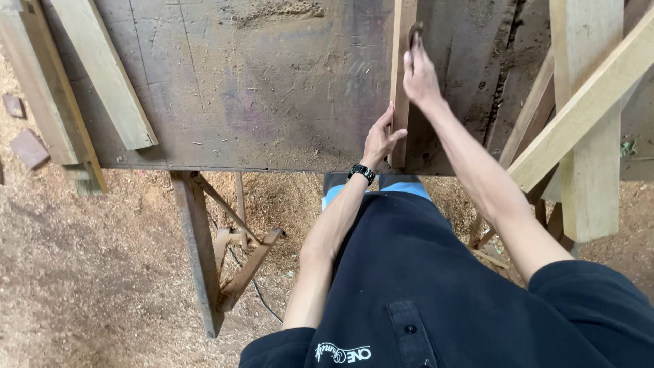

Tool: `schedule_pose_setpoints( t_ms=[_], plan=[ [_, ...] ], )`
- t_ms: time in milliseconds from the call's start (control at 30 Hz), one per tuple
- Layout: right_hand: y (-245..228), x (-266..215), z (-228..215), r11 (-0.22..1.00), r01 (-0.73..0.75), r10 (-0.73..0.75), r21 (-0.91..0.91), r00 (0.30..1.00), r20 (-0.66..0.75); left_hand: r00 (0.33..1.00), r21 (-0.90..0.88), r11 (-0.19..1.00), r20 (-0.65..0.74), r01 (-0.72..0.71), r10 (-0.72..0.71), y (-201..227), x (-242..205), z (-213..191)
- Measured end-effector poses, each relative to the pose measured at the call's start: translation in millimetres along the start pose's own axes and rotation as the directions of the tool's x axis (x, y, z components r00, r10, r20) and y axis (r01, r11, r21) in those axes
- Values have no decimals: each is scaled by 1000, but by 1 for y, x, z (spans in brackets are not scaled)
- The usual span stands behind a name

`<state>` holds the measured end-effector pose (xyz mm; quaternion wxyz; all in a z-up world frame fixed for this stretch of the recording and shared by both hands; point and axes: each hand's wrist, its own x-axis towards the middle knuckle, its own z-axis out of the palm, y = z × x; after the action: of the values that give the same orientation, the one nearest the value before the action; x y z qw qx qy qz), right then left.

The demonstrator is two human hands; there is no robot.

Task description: The person sands multiple pieces of wood using a sanding block by hand and then gathers and stacks the pieces on a wooden workbench.

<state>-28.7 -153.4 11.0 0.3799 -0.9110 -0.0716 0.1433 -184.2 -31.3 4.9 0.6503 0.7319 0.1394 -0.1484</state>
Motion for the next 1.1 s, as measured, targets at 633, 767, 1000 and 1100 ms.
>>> schedule_pose_setpoints(
  t_ms=[633, 767, 1000, 1100],
  plan=[
    [-1, -97, 27, 999, 6, -11, -49, 994, -106, 992, -38, 992, 28, -124, 125, -41, 15, 10],
    [1, -164, 37, 1000, -7, 6, -10, 996, -86, 996, 10, 1000, 91, 2, -3, -45, 16, 8],
    [-2, -62, 28, 997, -28, 20, -75, 994, -110, 989, -184, 978, 93, -98, 117, -55, 20, 11],
    [-1, -39, 21, 999, -26, 24, -21, 996, -86, 992, -259, 966, 112, -29, 59, -65, 20, 13]
  ],
)
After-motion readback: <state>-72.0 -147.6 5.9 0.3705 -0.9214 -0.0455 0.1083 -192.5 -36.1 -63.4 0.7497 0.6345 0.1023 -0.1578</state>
